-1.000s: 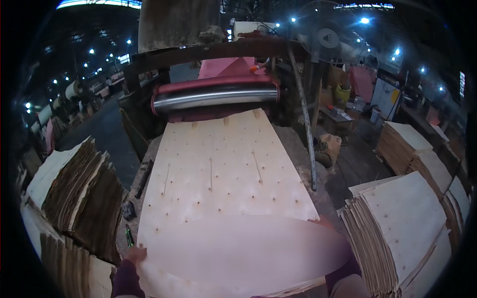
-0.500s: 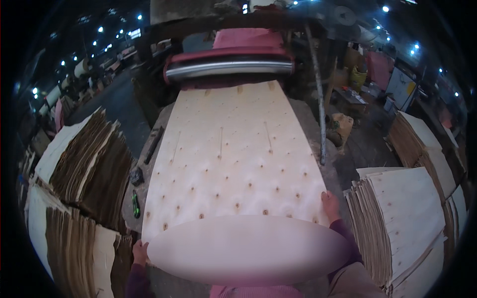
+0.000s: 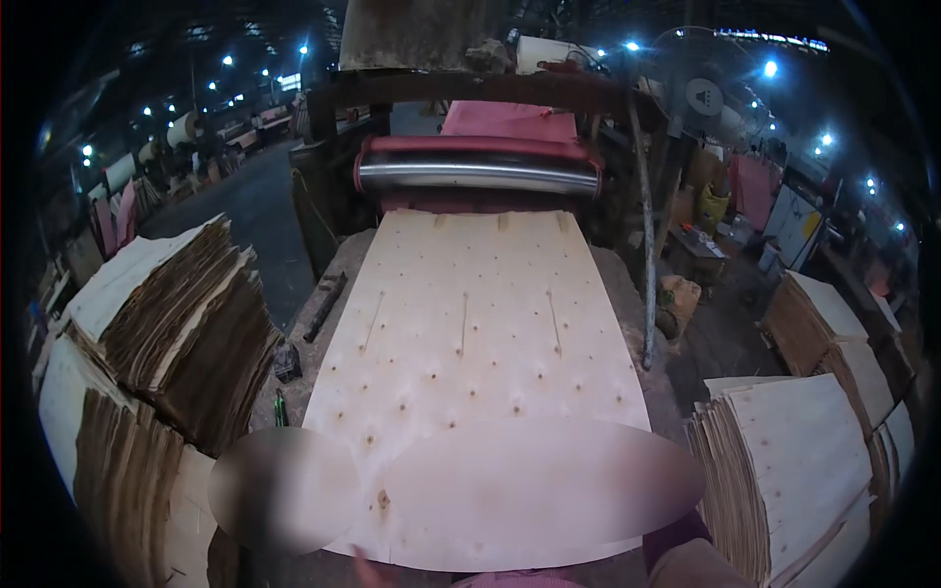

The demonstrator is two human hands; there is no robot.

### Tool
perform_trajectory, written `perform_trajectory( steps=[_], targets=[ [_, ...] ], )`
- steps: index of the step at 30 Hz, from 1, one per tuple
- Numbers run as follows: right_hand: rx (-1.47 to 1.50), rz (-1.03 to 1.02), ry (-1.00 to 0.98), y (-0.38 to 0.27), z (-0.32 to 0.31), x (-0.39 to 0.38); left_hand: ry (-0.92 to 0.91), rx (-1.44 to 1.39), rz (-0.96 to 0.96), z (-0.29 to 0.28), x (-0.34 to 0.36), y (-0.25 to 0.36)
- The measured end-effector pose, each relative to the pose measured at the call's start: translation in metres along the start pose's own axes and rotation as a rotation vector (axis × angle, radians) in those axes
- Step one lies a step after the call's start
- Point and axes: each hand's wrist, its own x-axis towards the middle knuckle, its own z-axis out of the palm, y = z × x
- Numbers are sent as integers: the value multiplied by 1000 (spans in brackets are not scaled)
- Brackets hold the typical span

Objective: The person feeds sheets of wood veneer through a rolling industrial machinery station, aligns them, and stacks them onto a larger bundle.

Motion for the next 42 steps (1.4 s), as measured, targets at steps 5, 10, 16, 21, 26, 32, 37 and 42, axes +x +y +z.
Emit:
perform_trajectory(
  steps=[5,10,16,21,26,32,37,42],
  targets=[
    [95,91,-76,5,-7,6,-206,-12,-196,54,-37,-40],
    [100,193,-217,15,-11,3,-460,-230,-307,28,-16,-50],
    [67,309,-182,-7,-21,-7,-704,-335,-206,23,-19,-58],
    [148,268,-117,-9,-21,-8,-1026,-426,2,38,-45,-59],
    [206,224,-103,2,-5,-1,-530,-434,-230,-55,27,-78],
    [353,178,-151,18,-2,0,-521,-453,-104,-47,19,-81],
    [387,125,-116,17,6,-2,-430,-611,-291,-83,51,-99],
    [333,166,-137,18,2,-2,-380,-609,-162,-74,41,-79]
  ],
)
